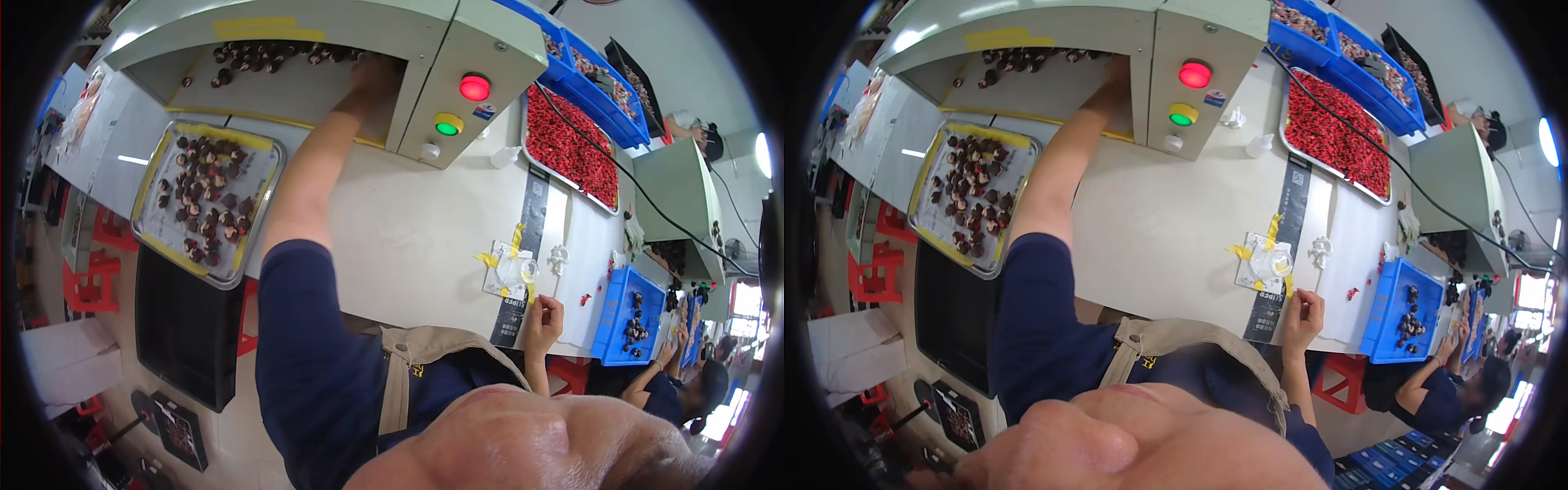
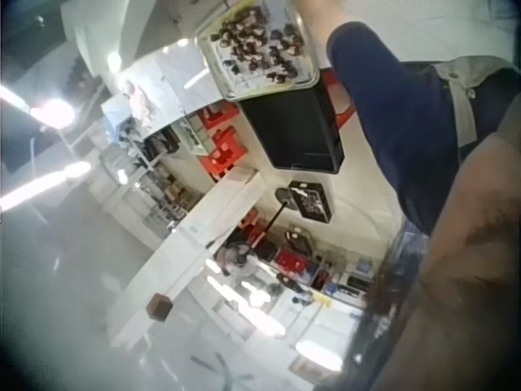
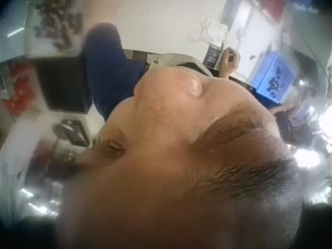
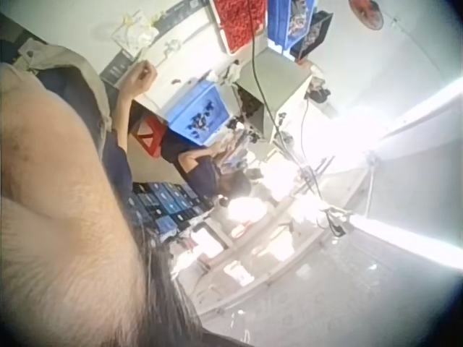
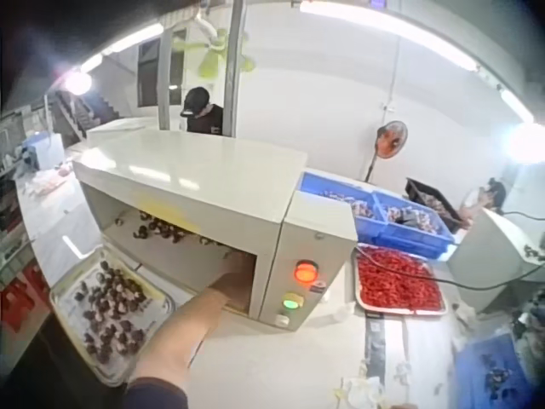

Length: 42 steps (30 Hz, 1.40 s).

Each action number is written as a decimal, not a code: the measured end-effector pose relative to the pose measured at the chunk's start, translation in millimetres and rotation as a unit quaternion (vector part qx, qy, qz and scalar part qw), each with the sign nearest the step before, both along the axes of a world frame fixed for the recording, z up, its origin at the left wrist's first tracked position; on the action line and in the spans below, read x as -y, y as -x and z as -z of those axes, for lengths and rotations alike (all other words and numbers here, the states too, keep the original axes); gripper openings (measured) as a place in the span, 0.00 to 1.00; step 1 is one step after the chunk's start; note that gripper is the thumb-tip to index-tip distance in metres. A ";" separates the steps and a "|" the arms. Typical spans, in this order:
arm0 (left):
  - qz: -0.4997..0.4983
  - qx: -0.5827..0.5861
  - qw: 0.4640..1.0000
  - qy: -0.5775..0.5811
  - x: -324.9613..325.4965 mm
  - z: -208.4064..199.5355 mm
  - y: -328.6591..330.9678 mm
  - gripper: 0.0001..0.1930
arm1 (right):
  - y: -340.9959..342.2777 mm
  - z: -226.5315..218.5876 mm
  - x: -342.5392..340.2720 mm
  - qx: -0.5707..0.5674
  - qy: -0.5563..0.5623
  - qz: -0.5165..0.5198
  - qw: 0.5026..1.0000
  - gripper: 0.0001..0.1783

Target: The person assembles figurine heads by dipping small bows into glue, attaching the bows onto the heads by hand, and placing the assembled heads on the table.

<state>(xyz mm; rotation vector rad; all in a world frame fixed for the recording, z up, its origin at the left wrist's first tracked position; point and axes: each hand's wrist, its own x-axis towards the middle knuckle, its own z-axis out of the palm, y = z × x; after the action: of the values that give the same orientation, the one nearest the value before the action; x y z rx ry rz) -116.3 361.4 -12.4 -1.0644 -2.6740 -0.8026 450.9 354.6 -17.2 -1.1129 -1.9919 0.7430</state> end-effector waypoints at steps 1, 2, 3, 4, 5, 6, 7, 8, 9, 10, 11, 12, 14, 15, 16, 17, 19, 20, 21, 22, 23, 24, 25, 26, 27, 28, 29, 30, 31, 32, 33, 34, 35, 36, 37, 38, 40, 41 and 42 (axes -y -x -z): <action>0.009 -0.001 1.000 -0.004 -10.3 -1.8 4.7 0.29 | -0.1 -0.3 0.6 0.002 0.009 0.006 1.000 0.04; 0.031 0.013 0.999 0.030 -18.0 -4.3 9.0 0.28 | -0.4 -0.4 0.7 0.004 0.018 0.010 1.000 0.04; 0.051 0.026 0.996 0.064 -22.8 -8.1 11.7 0.27 | -2.0 -0.6 0.4 0.002 0.015 0.015 1.000 0.04; 0.069 0.039 0.992 0.098 -25.5 -12.2 13.8 0.26 | -3.4 0.3 0.3 0.006 0.026 0.019 0.999 0.04; 0.086 0.052 0.986 0.134 -26.6 -16.5 15.2 0.26 | -4.6 0.5 0.4 0.009 0.038 0.021 0.999 0.04; 0.101 0.064 0.978 0.171 -26.3 -20.4 15.9 0.25 | -4.8 0.2 1.0 0.007 0.038 0.023 0.999 0.04; 0.116 0.076 0.968 0.208 -25.1 -25.6 14.6 0.24 | -4.1 -0.2 0.8 0.003 0.033 0.020 0.999 0.04; 0.116 0.073 0.968 0.210 -20.5 -28.6 8.2 0.24 | -3.4 -0.3 0.6 -0.001 0.029 0.016 0.999 0.04; 0.107 0.026 0.978 0.179 -14.1 -32.3 -7.7 0.23 | -4.9 -0.4 1.1 -0.003 0.031 0.021 0.999 0.04; 0.093 -0.021 0.984 0.148 -4.9 -35.3 -20.2 0.21 | -5.3 -0.2 0.4 -0.005 0.031 0.020 0.999 0.04; 0.093 -0.023 0.984 0.150 2.4 -33.2 -27.0 0.21 | -5.4 -0.1 0.0 -0.008 0.032 0.019 0.999 0.04; 0.067 -0.040 0.989 0.123 9.3 -26.5 -31.0 0.20 | -4.6 -1.0 -0.1 -0.009 0.031 0.021 0.999 0.04; 0.046 -0.061 0.992 0.098 24.6 -25.2 -41.3 0.19 | -4.2 -0.6 1.1 -0.020 0.021 0.016 0.999 0.04; 0.044 -0.048 0.994 0.093 31.0 -26.5 -47.2 0.19 | -4.6 -1.2 0.9 -0.030 0.028 0.015 0.999 0.04; 0.041 -0.034 0.995 0.088 36.8 -27.7 -52.6 0.19 | -5.3 -1.0 1.0 -0.031 0.030 0.019 0.999 0.04; 0.045 -0.036 0.994 0.090 41.4 -28.5 -57.5 0.19 | -6.0 -0.3 1.5 -0.036 0.026 0.019 0.999 0.04; 0.034 -0.016 0.997 0.071 51.7 -29.0 -66.5 0.17 | -5.6 -0.4 2.3 -0.050 0.020 0.019 0.998 0.04; 0.036 -0.018 0.996 0.075 60.8 -25.4 -69.3 0.17 | -4.9 -0.5 2.7 -0.052 0.024 0.021 0.998 0.04; 0.064 -0.057 0.996 0.040 69.0 -19.0 -72.2 0.17 | -5.8 -1.1 2.6 -0.052 0.015 0.019 0.998 0.04; 0.093 -0.095 0.991 0.006 78.0 -16.5 -77.4 0.16 | -7.1 -0.4 2.8 -0.053 0.007 0.018 0.998 0.04; 0.098 -0.096 0.991 0.011 86.2 -15.3 -82.1 0.16 | -7.4 0.6 1.6 -0.062 -0.001 0.014 0.998 0.04; 0.103 -0.127 0.987 0.011 94.7 -16.1 -89.5 0.16 | -8.4 1.6 0.6 -0.066 -0.001 0.014 0.998 0.04; 0.111 -0.156 0.981 0.011 102.5 -16.7 -96.9 0.17 | -9.9 1.8 0.4 -0.068 0.000 0.016 0.998 0.04; 0.122 -0.155 0.980 0.020 109.2 -18.6 -104.1 0.17 | -11.4 2.1 -1.2 -0.070 0.010 0.016 0.997 0.04; 0.106 -0.139 0.985 0.010 115.6 -21.3 -112.8 0.17 | -12.2 1.6 -1.1 -0.076 0.008 0.015 0.997 0.04; 0.089 -0.124 0.988 -0.001 120.8 -21.8 -118.3 0.18 | -12.2 1.1 -1.8 -0.083 0.005 0.015 0.996 0.04; 0.100 -0.122 0.987 0.007 123.8 -17.1 -117.7 0.18 | -14.0 2.2 -3.1 -0.088 0.001 0.013 0.996 0.05; 0.075 -0.149 0.985 -0.040 126.3 -9.7 -112.0 0.18 | -14.0 3.7 -3.3 -0.087 0.005 0.013 0.996 0.05; 0.049 -0.175 0.979 -0.088 127.8 -7.1 -107.4 0.17 | -13.3 1.4 -3.3 -0.087 0.006 0.012 0.996 0.05; 0.049 -0.166 0.982 -0.079 126.9 -5.9 -101.3 0.17 | -11.7 -4.4 -1.0 -0.083 0.010 0.009 0.996 0.04; 0.051 -0.168 0.982 -0.072 128.8 -8.9 -98.5 0.17 | -9.4 -3.9 -1.4 -0.090 0.009 0.001 0.996 0.04; 0.054 -0.175 0.981 -0.057 126.5 -8.0 -98.6 0.17 | -10.3 -1.9 -1.4 -0.095 0.006 -0.003 0.995 0.04; 0.055 -0.183 0.981 -0.043 126.5 -9.0 -99.5 0.17 | -10.4 -1.2 -0.5 -0.095 0.002 -0.001 0.995 0.04; 0.054 -0.148 0.988 0.000 124.1 -14.1 -101.9 0.18 | -11.6 0.8 -0.7 -0.095 0.005 0.005 0.995 0.04; 0.058 -0.148 0.987 0.001 128.2 -15.1 -106.5 0.18 | -12.4 2.4 -0.7 -0.112 0.008 0.005 0.994 0.04; 0.078 -0.126 0.989 0.003 136.3 -16.8 -112.5 0.17 | -13.4 3.8 0.0 -0.130 0.010 0.003 0.991 0.05; 0.110 -0.104 0.988 0.009 138.1 -11.5 -126.9 0.16 | -18.2 9.0 0.1 -0.152 0.033 0.017 0.988 0.05; 0.150 -0.147 0.977 -0.025 134.9 1.1 -138.6 0.15 | -22.1 8.1 0.5 -0.142 0.026 0.021 0.989 0.05; 0.180 -0.194 0.962 -0.062 141.0 1.5 -148.8 0.14 | -20.2 6.0 1.8 -0.136 0.016 0.014 0.990 0.05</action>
<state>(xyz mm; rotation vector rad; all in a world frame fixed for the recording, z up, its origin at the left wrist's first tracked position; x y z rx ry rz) 32.5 220.4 -13.9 -1.5196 -2.1101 -0.7118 471.1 352.8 -23.1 -0.9976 -1.7367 0.8664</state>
